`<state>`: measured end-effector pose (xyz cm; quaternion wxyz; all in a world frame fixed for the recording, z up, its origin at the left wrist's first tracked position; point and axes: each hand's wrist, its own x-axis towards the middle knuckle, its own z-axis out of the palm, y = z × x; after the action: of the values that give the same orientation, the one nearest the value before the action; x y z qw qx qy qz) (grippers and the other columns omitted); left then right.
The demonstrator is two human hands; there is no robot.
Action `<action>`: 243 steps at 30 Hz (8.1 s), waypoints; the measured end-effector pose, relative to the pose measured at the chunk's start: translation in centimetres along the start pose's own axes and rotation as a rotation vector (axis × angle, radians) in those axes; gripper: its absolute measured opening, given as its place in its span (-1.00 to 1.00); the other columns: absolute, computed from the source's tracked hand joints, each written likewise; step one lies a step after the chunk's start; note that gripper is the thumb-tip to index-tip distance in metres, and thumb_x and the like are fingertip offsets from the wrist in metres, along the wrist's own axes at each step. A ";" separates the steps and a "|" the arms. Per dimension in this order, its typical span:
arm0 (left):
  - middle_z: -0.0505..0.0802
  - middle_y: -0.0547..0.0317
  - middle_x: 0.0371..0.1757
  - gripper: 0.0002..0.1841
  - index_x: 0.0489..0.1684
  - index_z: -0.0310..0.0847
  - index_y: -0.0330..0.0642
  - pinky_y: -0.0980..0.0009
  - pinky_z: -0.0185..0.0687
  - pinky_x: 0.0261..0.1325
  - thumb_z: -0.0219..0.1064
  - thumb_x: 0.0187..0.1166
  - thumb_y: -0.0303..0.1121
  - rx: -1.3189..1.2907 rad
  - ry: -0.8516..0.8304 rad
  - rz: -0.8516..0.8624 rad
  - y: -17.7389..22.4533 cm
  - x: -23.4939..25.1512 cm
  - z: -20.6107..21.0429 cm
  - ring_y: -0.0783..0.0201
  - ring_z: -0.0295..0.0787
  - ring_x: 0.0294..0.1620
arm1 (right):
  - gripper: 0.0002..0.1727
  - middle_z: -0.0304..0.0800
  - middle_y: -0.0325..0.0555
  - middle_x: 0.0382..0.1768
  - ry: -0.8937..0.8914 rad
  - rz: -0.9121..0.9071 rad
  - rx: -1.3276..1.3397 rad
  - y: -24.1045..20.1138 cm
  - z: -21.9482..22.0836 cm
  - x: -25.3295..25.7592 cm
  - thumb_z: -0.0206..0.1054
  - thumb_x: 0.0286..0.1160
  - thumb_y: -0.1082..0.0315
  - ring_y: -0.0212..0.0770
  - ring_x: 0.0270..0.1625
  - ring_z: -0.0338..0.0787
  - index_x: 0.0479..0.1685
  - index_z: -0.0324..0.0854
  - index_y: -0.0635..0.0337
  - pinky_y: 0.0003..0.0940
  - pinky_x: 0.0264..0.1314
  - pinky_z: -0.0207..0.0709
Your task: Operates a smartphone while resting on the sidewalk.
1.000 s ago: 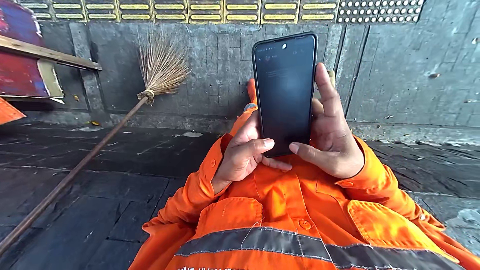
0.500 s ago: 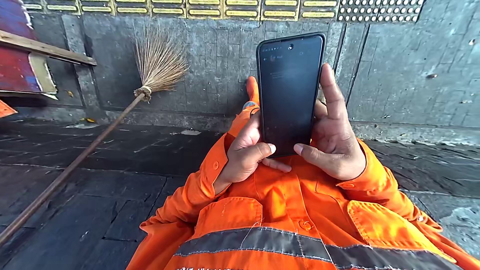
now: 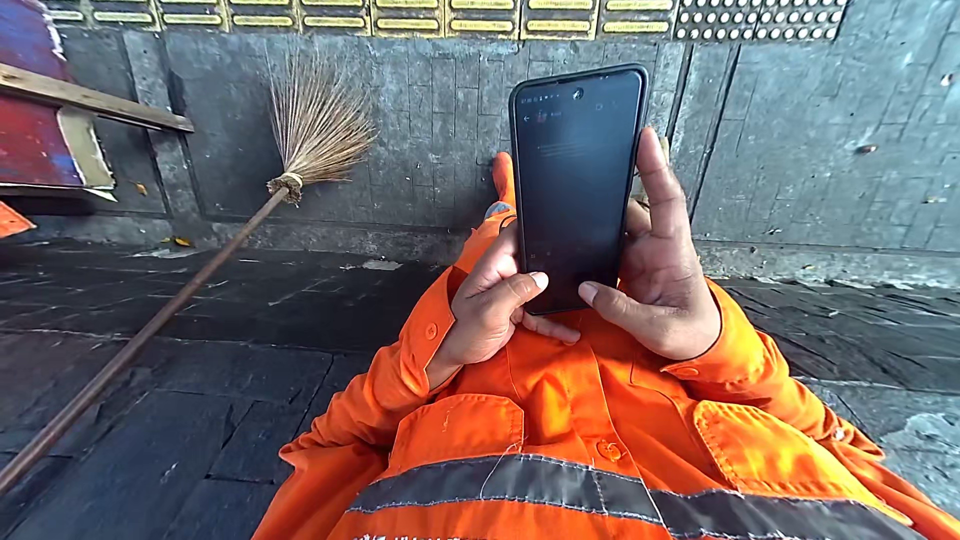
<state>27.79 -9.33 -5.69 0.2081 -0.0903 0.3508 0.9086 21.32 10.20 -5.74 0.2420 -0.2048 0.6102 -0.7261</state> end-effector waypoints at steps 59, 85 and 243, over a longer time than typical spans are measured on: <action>0.79 -0.06 0.16 -0.50 0.51 0.26 0.02 0.10 0.93 -0.36 -0.08 0.62 -0.63 -0.002 0.081 -0.090 0.0 0.4 0.0 0.03 0.94 -0.10 | 0.33 0.38 0.18 0.63 0.011 0.022 0.048 1.1 -0.4 0.4 0.39 0.10 0.61 0.08 0.55 0.62 0.88 -0.61 0.13 0.02 0.46 0.70; 0.82 -0.06 0.14 -0.54 0.46 0.31 0.00 0.09 0.93 -0.34 -0.16 0.64 -0.60 -0.003 0.081 -0.105 0.0 0.4 0.3 0.03 0.95 -0.11 | 0.28 0.38 0.21 0.63 0.066 0.027 -0.017 0.7 -0.3 0.3 0.27 0.04 0.67 0.08 0.53 0.64 0.90 -0.53 0.16 -0.02 0.41 0.73; 0.84 -0.06 0.05 -0.64 0.44 0.38 -0.07 0.14 0.91 -0.49 0.05 0.75 -0.58 0.117 0.203 -0.062 -0.1 1.1 0.5 0.07 0.96 -0.21 | 0.31 0.45 0.20 0.57 -0.002 0.012 -0.044 0.8 -0.4 0.8 0.23 0.02 0.71 0.03 0.47 0.69 0.89 -0.66 0.20 -0.06 0.37 0.76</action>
<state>26.82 -8.59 -5.73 0.2044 -0.1802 0.4193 0.8660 20.57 9.92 -6.64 0.2424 -0.2073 0.6271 -0.7106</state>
